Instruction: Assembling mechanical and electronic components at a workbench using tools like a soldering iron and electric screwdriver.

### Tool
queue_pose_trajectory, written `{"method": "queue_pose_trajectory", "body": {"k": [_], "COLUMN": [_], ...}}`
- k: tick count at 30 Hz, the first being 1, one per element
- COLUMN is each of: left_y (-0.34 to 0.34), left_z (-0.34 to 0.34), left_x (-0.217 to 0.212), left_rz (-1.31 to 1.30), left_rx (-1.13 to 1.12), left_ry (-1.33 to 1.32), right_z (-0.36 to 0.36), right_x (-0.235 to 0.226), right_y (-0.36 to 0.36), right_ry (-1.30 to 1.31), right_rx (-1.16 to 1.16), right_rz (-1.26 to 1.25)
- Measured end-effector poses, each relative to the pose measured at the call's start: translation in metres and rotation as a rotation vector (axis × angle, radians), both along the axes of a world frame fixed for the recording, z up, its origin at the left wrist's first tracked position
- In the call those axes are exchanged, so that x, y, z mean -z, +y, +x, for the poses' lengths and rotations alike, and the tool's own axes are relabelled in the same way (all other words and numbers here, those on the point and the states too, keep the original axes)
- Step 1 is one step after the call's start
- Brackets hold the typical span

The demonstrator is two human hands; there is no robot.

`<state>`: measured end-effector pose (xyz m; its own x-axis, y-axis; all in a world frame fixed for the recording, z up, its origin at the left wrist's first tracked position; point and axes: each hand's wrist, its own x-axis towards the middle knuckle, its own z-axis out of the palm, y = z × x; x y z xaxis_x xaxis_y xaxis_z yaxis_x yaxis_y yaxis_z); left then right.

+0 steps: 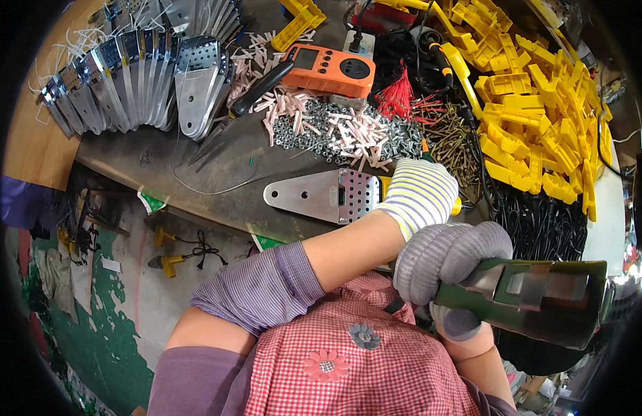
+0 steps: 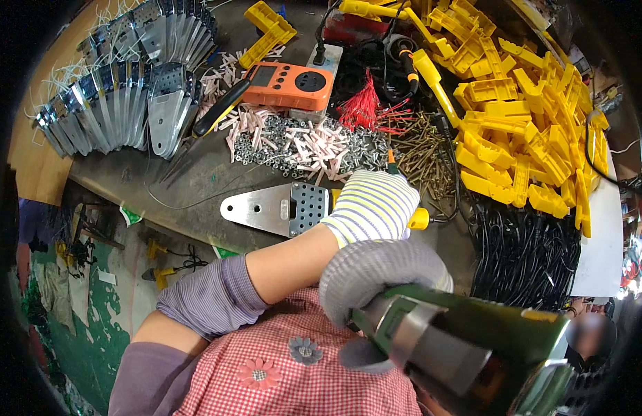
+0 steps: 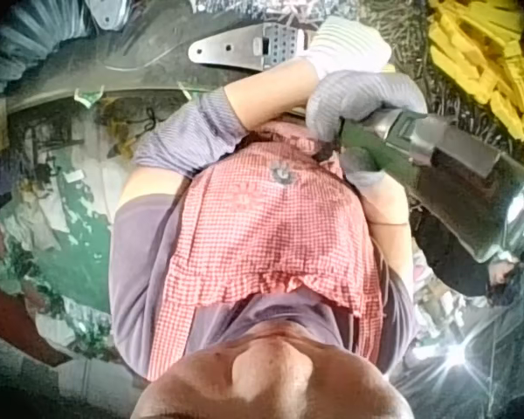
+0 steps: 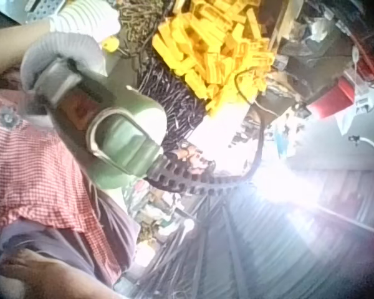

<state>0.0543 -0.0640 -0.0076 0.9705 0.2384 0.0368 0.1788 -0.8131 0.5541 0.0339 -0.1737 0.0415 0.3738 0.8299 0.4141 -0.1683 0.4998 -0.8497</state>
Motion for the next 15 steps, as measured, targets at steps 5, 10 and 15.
{"method": "queue_pose_trajectory", "body": {"k": [5,10,15], "left_y": [-0.006,-0.008,-0.014], "left_z": [-0.003,0.0,0.0], "left_x": [-0.003,0.002,0.006], "left_rz": [0.011,0.07,0.107], "left_rx": [-0.013,-0.049,-0.075], "left_ry": [-0.035,-0.069,-0.092], "right_z": [0.0,0.009,0.03], "right_x": [-0.034,-0.032,-0.019], "right_y": [-0.052,-0.047,-0.022], "right_ry": [0.016,-0.258,-0.321], "right_rx": [-0.011,-0.021,-0.09], "right_rz": [-0.623,-0.471,0.081]}}
